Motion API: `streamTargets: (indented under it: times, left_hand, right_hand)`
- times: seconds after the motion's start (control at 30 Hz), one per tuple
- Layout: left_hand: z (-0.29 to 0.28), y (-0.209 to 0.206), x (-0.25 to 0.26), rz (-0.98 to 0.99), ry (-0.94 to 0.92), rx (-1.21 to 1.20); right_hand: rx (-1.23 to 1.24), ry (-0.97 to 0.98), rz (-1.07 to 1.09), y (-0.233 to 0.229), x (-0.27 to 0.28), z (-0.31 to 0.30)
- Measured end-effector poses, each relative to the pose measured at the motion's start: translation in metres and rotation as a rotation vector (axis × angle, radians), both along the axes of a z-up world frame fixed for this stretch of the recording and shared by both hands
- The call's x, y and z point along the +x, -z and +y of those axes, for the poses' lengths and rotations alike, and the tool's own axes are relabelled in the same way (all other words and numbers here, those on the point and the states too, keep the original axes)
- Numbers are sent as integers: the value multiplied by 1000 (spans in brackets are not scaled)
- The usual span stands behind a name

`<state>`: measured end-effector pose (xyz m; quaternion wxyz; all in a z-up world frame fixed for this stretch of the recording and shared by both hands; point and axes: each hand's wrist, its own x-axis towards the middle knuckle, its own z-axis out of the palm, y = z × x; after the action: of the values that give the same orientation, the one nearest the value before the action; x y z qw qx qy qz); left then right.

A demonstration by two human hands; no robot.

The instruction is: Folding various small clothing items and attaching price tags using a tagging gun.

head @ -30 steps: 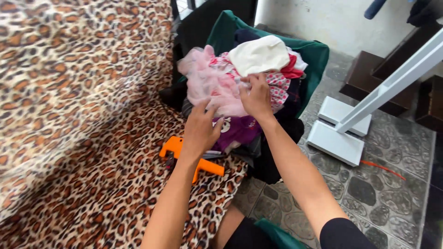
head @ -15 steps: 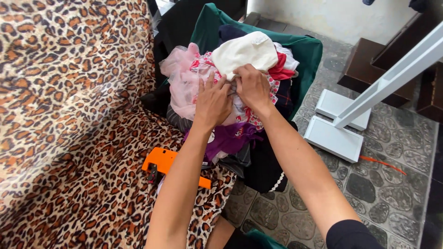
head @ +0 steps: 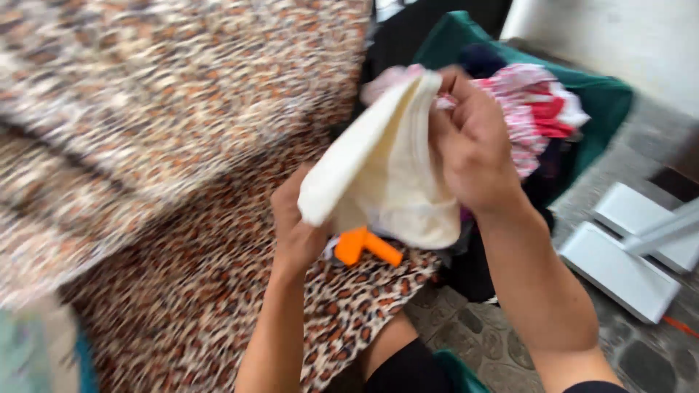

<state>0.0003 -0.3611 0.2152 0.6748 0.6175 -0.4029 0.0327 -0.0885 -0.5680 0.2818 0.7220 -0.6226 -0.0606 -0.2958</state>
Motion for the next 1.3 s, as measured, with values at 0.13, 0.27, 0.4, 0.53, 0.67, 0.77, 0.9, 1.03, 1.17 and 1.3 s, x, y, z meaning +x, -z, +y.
streamTargets:
  times: [0.13,0.27,0.4,0.53,0.67,0.77,0.9,1.03,1.17,1.3]
  left_hand:
    - [156,76,-47,432,-259,60]
    - [250,108,-105,807,-527,96]
    - [310,113,-159,547,-990,882]
    - [336,199,-177,154,-990,830]
    - [311,203,-164,14,-740,948]
    - [311,217,-162,98,-690,966]
    - [314,235,-160,153,-713,788]
    - [315,251,-164,117,-776,711]
    - [316,262,-165,16,-817,768]
    - [323,249,-178,65,-825,757]
  right_hand:
    - [54,-247,192,85,16,116]
    - [-165,-378,443,155,26,213]
    - [-502,-179,576,241,18,242]
    - [-746,-301,770,243,-37,292]
    - [-1078,-344,498,267,-46,315]
    - [-1180,-249,339,292,-46,315]
    - [-1200,-154,282,308,-44,313]
    - [-987,-238,588,295,-35,306]
    - [-795,-103,738,312,-18,284]
    - [-247,179,833,319,-7,243]
